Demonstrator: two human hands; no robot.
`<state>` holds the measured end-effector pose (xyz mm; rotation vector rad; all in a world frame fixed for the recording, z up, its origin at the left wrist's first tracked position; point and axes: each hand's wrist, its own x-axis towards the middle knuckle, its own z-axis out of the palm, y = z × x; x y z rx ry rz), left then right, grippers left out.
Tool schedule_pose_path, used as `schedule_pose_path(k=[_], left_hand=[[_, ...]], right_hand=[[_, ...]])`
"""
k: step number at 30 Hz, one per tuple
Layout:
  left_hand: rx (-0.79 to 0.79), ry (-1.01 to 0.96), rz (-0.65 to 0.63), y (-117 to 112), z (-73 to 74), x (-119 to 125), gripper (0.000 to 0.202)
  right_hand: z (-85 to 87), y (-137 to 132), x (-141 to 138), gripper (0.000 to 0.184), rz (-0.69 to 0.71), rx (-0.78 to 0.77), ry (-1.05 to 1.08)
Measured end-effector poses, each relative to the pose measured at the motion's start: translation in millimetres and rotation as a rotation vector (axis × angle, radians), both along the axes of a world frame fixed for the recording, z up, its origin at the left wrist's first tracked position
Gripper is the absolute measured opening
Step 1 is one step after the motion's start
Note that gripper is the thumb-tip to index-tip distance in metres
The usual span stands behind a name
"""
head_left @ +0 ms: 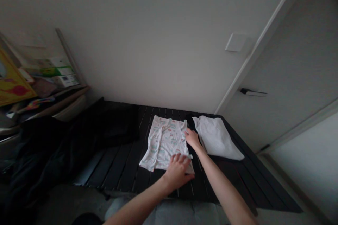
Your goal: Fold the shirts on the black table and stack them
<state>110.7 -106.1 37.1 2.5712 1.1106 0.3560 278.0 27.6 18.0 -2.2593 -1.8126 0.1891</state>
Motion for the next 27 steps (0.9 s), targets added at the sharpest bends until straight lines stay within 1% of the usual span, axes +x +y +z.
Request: schedule_pose_path(k=[1,2,5,7,8,10,13,15,17,19,22,23,25,27], left_hand=[[-0.007,0.017,0.014,-4.3,-1.7,7.1,0.061],[-0.008,0.041,0.032,-7.1,-3.7,12.9,0.058],[0.010,0.092,0.075,-10.3,-9.7,21.9,0.032],[0.011,0.064,0.096,-11.0,-12.0,21.8,0.024],[-0.008,0.026,0.114,-11.3,-12.3,20.2,0.023],[-0.095,-0.106,0.183,-11.2,-10.6,14.9,0.023],[-0.240,-0.411,0.334,-8.1,-2.9,2.9,0.019],[-0.259,-0.584,0.444,-5.0,4.8,-7.2,0.013],[-0.238,-0.650,0.530,-3.2,12.9,-18.9,0.007],[-0.209,-0.612,0.584,-4.9,19.6,-32.2,0.007],[-0.121,-0.458,0.662,-14.3,23.2,-54.4,0.009],[-0.081,-0.407,0.698,-18.3,22.6,-62.2,0.012],[-0.012,-0.335,0.739,-25.3,18.9,-78.2,0.026],[0.031,-0.292,0.717,-28.4,13.5,-95.1,0.038]], right_hand=[[-0.3,3.7,0.9,0.036,-0.010,0.004,-0.008],[-0.6,6.4,1.4,0.035,-0.022,0.007,-0.015],[-1.7,11.6,1.5,0.032,-0.051,0.001,-0.018],[-1.0,14.7,0.2,0.025,-0.067,-0.011,-0.007],[0.3,16.6,-1.1,0.022,-0.080,-0.010,0.000],[4.9,21.3,-6.1,0.022,-0.111,0.015,0.012],[16.7,32.2,-21.8,0.027,-0.129,0.096,0.030],[25.6,41.8,-38.6,0.028,-0.105,0.152,0.047],[33.2,51.7,-59.4,0.027,-0.047,0.201,0.070],[37.9,59.7,-81.4,0.024,0.044,0.235,0.099],[38.1,61.8,-107.8,0.021,0.184,0.260,0.149],[36.8,59.2,-112.8,0.022,0.218,0.266,0.165],[33.1,48.7,-115.7,0.027,0.268,0.274,0.195],[28.7,32.1,-109.9,0.032,0.317,0.271,0.221]])
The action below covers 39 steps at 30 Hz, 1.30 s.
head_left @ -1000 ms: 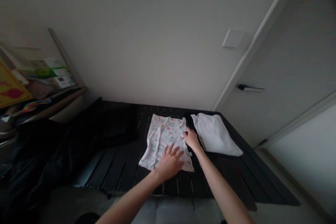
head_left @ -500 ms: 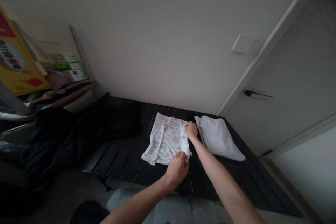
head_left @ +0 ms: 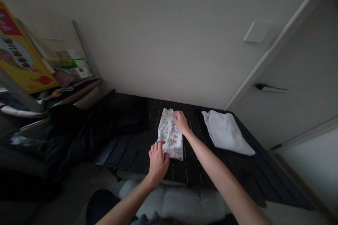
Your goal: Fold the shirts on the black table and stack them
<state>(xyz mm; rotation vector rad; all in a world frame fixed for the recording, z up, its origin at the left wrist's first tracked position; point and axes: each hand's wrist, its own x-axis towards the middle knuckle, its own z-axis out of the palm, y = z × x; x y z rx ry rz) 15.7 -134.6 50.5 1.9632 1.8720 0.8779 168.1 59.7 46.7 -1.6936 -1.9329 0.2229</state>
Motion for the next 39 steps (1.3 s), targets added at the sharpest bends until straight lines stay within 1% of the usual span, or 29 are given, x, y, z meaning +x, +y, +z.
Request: schedule_pose_path(k=[2,3,5,8,10,12,15,17,19,20,22,24,26,28,30,32,34,36,38,39], left_hand=[[0.030,0.058,-0.072,2.5,-5.7,-18.5,0.048],[0.042,0.091,-0.116,5.7,-8.3,-28.3,0.052],[0.042,0.155,-0.216,14.9,-12.4,-48.2,0.057],[-0.003,0.255,-0.362,29.6,-14.5,-74.6,0.057],[-0.019,0.307,-0.435,36.4,-12.3,-86.9,0.056],[-0.022,0.342,-0.485,39.5,-7.6,-94.4,0.055],[-0.038,0.368,-0.550,38.5,0.3,-99.5,0.050],[-0.051,0.365,-0.604,35.7,2.7,-101.4,0.047],[-0.057,0.349,-0.636,32.2,1.7,-102.9,0.048],[-0.058,0.339,-0.638,30.4,0.1,-103.4,0.047],[-0.054,0.320,-0.622,26.7,-3.4,-103.7,0.039],[-0.036,0.313,-0.609,22.3,-4.7,-102.5,0.029],[-0.018,0.315,-0.624,16.4,-1.3,-100.2,0.026],[-0.021,0.306,-0.668,9.2,8.1,-97.1,0.025],[-0.052,0.276,-0.731,3.0,23.1,-93.5,0.023],[-0.091,0.241,-0.801,2.4,41.6,-89.0,0.022],[-0.097,0.218,-0.832,12.3,60.6,-82.8,0.020],[-0.057,0.199,-0.781,34.7,76.6,-74.4,0.014],[0.003,0.166,-0.638,66.1,86.3,-64.2,0.009],[0.031,0.140,-0.532,82.7,88.1,-59.0,0.011]], right_hand=[[-4.4,-22.0,11.3,0.036,0.071,-0.013,0.010],[-6.5,-34.7,17.8,0.037,0.130,-0.020,0.012],[-9.8,-62.6,30.2,0.038,0.284,-0.026,0.008],[-10.3,-105.1,44.5,0.041,0.511,-0.025,-0.031],[-7.6,-129.3,50.7,0.042,0.609,-0.036,-0.070],[-4.1,-147.6,54.5,0.041,0.686,-0.061,-0.103],[-3.1,-163.2,57.0,0.046,0.720,-0.102,-0.146],[-7.2,-167.2,57.1,0.043,0.696,-0.101,-0.175],[-13.5,-168.6,56.4,0.037,0.672,-0.069,-0.200],[-16.6,-169.0,55.9,0.037,0.665,-0.046,-0.211],[-20.7,-170.3,54.7,0.035,0.659,0.000,-0.233],[-20.2,-172.9,53.7,0.033,0.653,0.021,-0.251],[-14.1,-177.3,53.0,0.031,0.655,-0.003,-0.263],[-3.3,-182.8,52.8,0.029,0.673,-0.072,-0.244],[10.9,-187.0,53.3,0.029,0.715,-0.170,-0.175],[27.2,-185.9,54.5,0.030,0.763,-0.274,-0.084],[44.2,-174.4,56.9,0.030,0.790,-0.351,-0.020],[60.6,-151.0,60.3,0.026,0.760,-0.385,0.038],[74.0,-119.1,64.0,0.021,0.640,-0.367,0.158],[78.7,-102.3,65.6,0.021,0.553,-0.318,0.253]])
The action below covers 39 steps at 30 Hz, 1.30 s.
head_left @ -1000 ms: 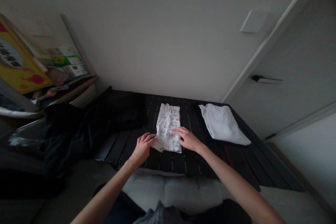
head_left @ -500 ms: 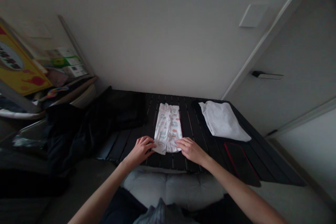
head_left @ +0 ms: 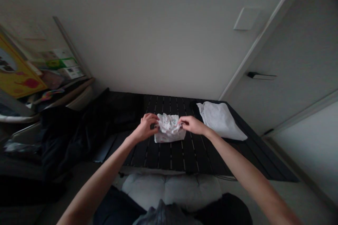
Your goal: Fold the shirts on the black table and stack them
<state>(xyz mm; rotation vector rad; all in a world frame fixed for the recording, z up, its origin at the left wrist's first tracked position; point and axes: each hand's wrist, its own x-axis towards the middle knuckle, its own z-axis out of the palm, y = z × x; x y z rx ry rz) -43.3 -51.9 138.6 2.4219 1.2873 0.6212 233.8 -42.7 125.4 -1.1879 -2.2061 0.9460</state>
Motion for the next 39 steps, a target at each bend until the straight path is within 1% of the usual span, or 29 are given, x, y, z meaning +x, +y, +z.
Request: schedule_pose_path(k=[2,3,4,6,8,10,11,13,15,18,20,23,25,27,29,32,35,39], left_hand=[[0.077,-0.089,0.230,29.3,-2.9,9.2,0.025],[0.100,-0.115,0.310,40.2,-7.3,12.9,0.035],[0.114,-0.124,0.363,47.9,-13.4,15.7,0.042],[0.113,-0.092,0.408,54.1,-28.7,19.3,0.050],[0.064,-0.012,0.449,51.4,-45.1,21.3,0.045],[-0.027,0.086,0.523,45.4,-59.2,23.3,0.035],[-0.074,0.135,0.559,42.6,-64.7,24.7,0.032],[-0.131,0.218,0.607,38.5,-72.4,28.6,0.033],[-0.151,0.273,0.617,36.2,-76.4,34.2,0.036],[-0.173,0.307,0.601,33.4,-78.9,44.7,0.042],[-0.176,0.319,0.589,30.5,-80.0,52.1,0.043],[-0.167,0.340,0.576,25.2,-82.0,61.7,0.041],[-0.171,0.344,0.562,22.3,-83.3,66.3,0.038],[-0.185,0.335,0.548,20.6,-83.8,69.6,0.035],[-0.193,0.309,0.537,20.8,-82.8,73.0,0.032],[-0.137,0.235,0.532,24.5,-75.4,84.2,0.028],[-0.026,0.138,0.516,31.2,-57.8,107.9,0.026],[0.091,0.011,0.455,41.5,-21.9,156.3,0.023]], right_hand=[[4.0,29.3,2.3,0.027,-0.200,0.043,0.148],[2.9,40.2,2.8,0.031,-0.304,0.065,0.190],[-0.5,48.0,2.9,0.033,-0.403,0.083,0.198],[-13.0,54.2,2.0,0.034,-0.574,0.089,0.080],[-30.5,51.2,-0.2,0.030,-0.674,0.056,-0.109],[-49.0,44.3,-3.9,0.024,-0.708,0.003,-0.248],[-57.3,40.9,-6.3,0.023,-0.718,-0.017,-0.284],[-71.0,35.9,-12.3,0.025,-0.736,-0.047,-0.333],[-80.4,33.9,-19.5,0.029,-0.760,-0.071,-0.381],[-88.8,34.8,-31.0,0.034,-0.793,-0.097,-0.433],[-92.2,36.0,-37.9,0.033,-0.809,-0.105,-0.455],[-95.1,36.5,-46.1,0.031,-0.819,-0.107,-0.476],[-94.9,35.8,-49.7,0.032,-0.818,-0.099,-0.484],[-91.2,34.7,-51.5,0.035,-0.814,-0.082,-0.487],[-82.5,33.6,-50.7,0.034,-0.815,-0.040,-0.494],[-58.5,32.8,-44.0,0.028,-0.815,0.107,-0.527],[-25.0,31.8,-29.2,0.025,-0.840,0.277,-0.565],[21.7,27.0,6.3,0.024,-0.957,0.453,-0.576]])
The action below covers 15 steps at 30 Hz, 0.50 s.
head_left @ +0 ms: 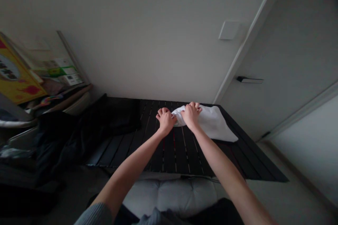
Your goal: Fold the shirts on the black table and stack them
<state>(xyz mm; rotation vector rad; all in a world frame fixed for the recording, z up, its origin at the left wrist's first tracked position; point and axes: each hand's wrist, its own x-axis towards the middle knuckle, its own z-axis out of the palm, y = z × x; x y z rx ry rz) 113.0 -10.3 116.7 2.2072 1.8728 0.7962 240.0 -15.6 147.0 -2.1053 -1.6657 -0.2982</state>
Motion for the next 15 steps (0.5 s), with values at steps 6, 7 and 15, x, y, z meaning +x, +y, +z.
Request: schedule_pose_path(k=[6,7,15], left_hand=[[0.076,-0.122,-0.174,6.3,44.4,77.7,0.026],[0.058,-0.118,-0.217,5.3,46.7,86.8,0.028],[-0.113,-0.035,-0.246,-3.5,3.8,73.5,0.033]], right_hand=[[43.0,-11.0,76.6,0.031,-0.255,0.228,-0.086],[43.7,-12.3,87.3,0.035,-0.321,0.248,-0.089],[-5.6,-27.4,87.7,0.038,-0.296,0.083,-0.088]])
